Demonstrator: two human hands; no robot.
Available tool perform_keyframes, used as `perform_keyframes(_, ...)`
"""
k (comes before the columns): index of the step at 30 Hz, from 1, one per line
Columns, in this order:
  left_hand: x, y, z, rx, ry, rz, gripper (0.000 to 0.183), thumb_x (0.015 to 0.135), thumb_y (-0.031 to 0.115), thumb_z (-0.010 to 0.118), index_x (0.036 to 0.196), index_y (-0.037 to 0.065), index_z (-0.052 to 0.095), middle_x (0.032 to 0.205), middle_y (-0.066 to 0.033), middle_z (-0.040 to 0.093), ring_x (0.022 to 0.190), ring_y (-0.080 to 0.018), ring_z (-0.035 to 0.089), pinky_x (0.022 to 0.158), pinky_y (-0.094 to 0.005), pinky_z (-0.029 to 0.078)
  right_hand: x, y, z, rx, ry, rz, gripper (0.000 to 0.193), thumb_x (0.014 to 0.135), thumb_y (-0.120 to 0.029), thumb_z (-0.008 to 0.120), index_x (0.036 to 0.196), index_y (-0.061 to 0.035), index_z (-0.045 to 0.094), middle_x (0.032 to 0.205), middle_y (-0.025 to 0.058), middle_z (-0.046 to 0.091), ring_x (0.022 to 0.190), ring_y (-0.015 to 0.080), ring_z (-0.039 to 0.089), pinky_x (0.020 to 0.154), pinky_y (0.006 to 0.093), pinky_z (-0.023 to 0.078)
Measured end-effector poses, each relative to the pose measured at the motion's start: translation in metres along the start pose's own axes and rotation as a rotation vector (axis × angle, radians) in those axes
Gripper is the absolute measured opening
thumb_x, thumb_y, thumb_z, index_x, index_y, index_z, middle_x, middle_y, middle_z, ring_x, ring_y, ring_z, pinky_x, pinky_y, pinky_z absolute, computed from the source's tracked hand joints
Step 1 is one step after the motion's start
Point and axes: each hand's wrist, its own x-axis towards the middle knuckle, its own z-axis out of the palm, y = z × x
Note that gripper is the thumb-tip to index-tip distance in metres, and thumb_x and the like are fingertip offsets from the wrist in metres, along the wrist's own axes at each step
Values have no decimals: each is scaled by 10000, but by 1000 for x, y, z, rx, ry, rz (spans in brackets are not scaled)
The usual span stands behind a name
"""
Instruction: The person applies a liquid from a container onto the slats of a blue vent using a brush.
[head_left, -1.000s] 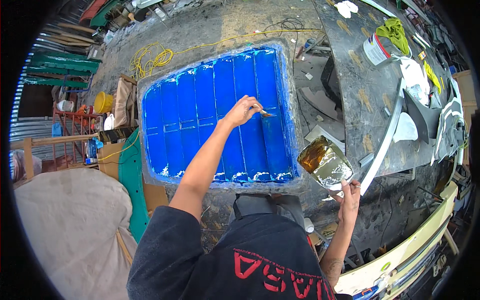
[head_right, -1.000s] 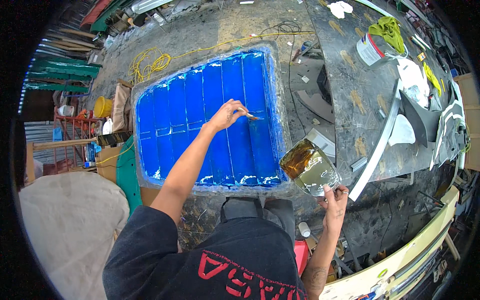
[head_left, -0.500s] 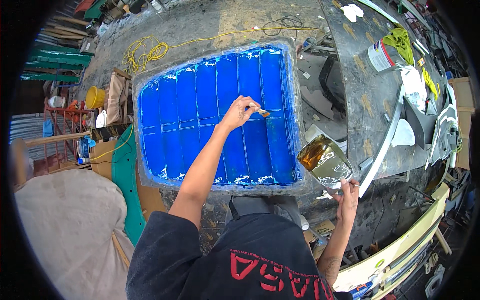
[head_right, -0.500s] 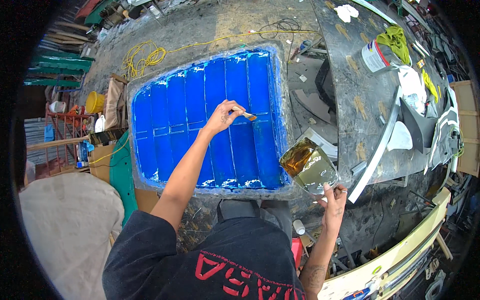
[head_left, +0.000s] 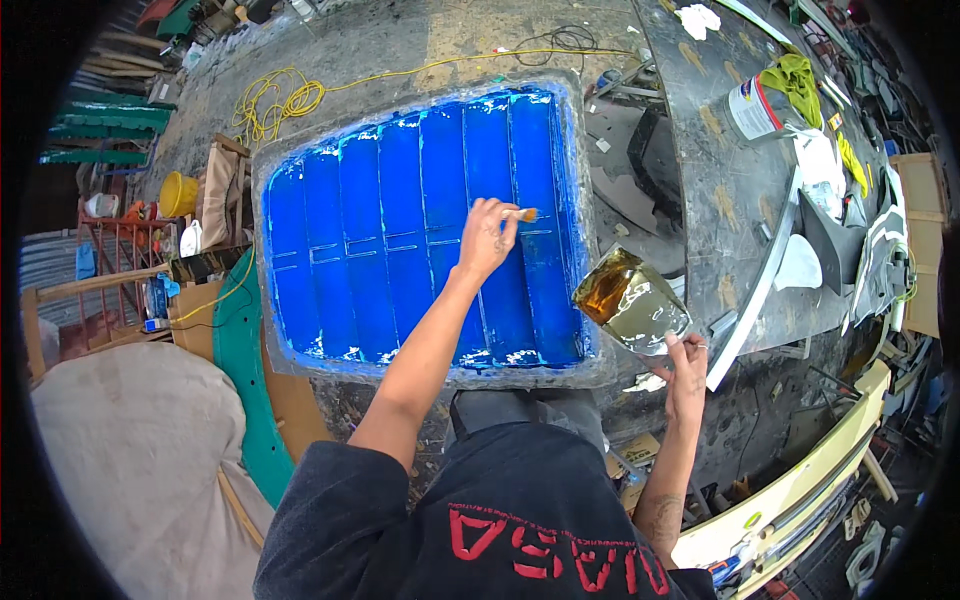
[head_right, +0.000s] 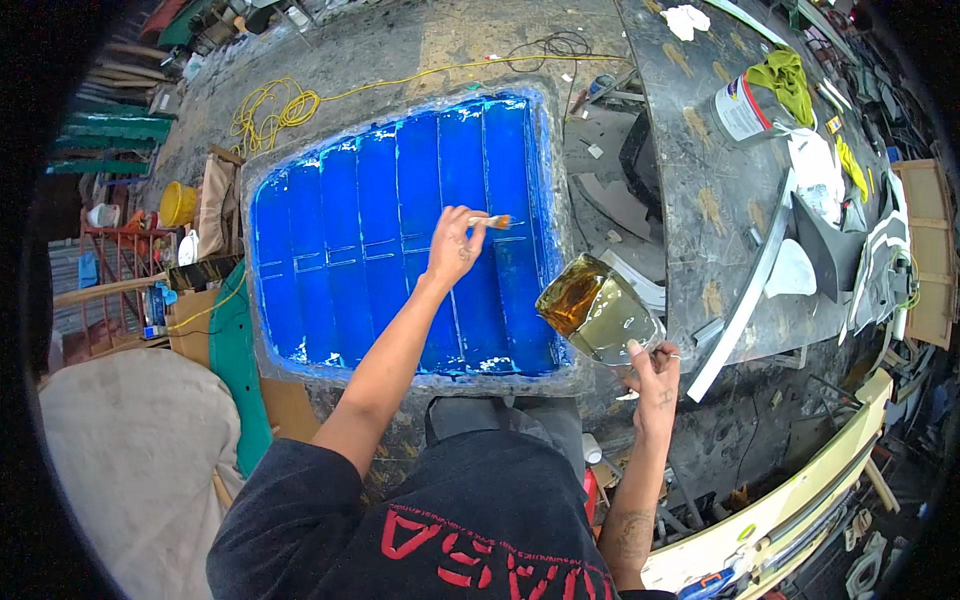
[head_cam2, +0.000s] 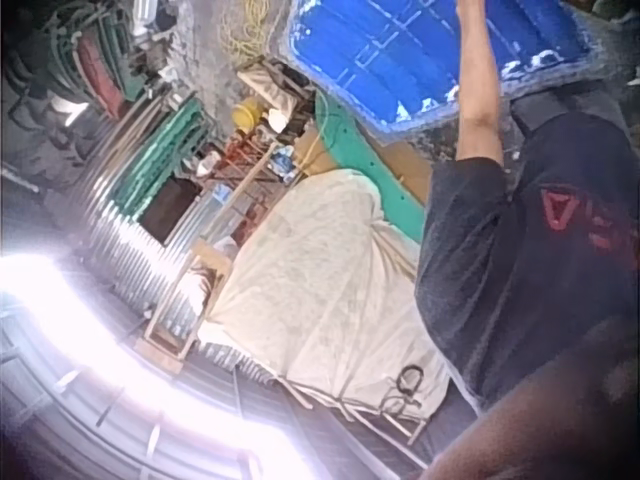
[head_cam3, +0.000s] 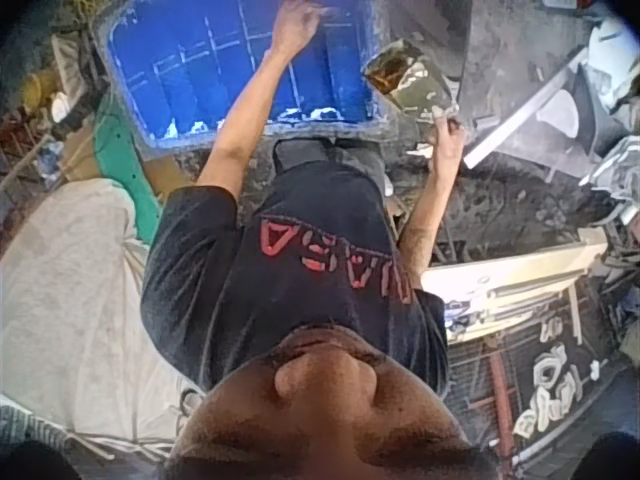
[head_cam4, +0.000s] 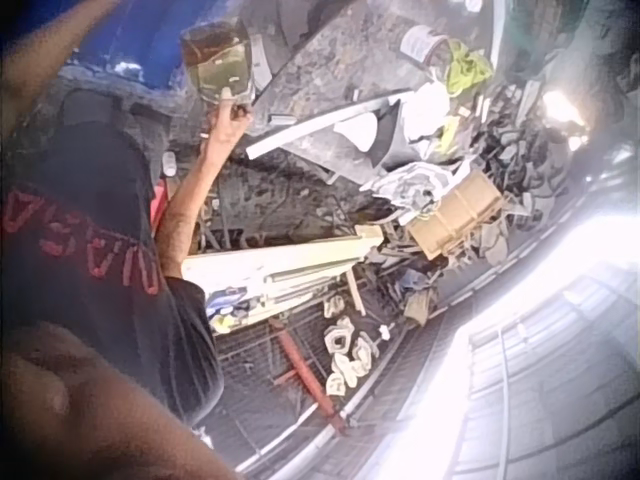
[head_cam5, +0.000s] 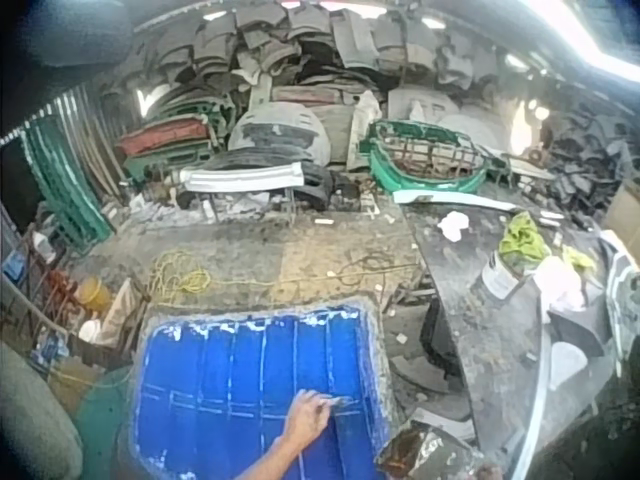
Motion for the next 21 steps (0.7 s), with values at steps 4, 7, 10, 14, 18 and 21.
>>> perform_keyframes(4,-8,19,-2,142,173,-72,62,853,51,656,902,35,691,854,-120,645,815,-308,569,733,-411,466,19,-3,-8,-38,-31,14,559,848,-293,753,1226,-34,432,1127,90,587,995,149,573,685,290,517)
perform_keyframes(7,-5,29,24,12,145,-120,59,864,39,630,905,32,671,865,-134,634,818,-332,553,762,-428,455,37,-10,-8,-77,-71,16,565,844,-296,760,1218,-30,430,1102,79,587,954,138,571,682,284,499)
perform_keyframes(10,-8,16,23,200,244,-163,75,887,91,636,905,40,689,858,-125,649,806,-315,565,741,-409,454,57,-19,-9,-80,-125,-30,570,837,-274,773,1206,-22,420,1024,58,581,859,106,547,661,271,468)
perform_keyframes(14,-8,26,13,174,324,-246,82,903,104,642,920,45,696,865,-120,663,792,-292,591,716,-409,476,85,-20,-16,-54,-156,-46,564,816,-231,798,1161,-19,405,975,47,566,801,88,522,619,251,432)
perform_keyframes(18,-13,27,37,117,294,-231,83,898,116,663,926,56,714,844,-119,670,800,-291,599,694,-390,489,108,-30,-8,-103,-255,-64,556,811,-222,802,1145,-20,407,965,52,569,790,91,524,612,244,429)
perform_keyframes(21,-25,14,29,225,408,-337,105,907,140,664,932,55,720,833,-123,671,782,-273,615,673,-381,492,120,-35,-3,-104,-303,-94,560,810,-224,802,1148,-14,408,970,60,578,790,91,529,611,239,428)
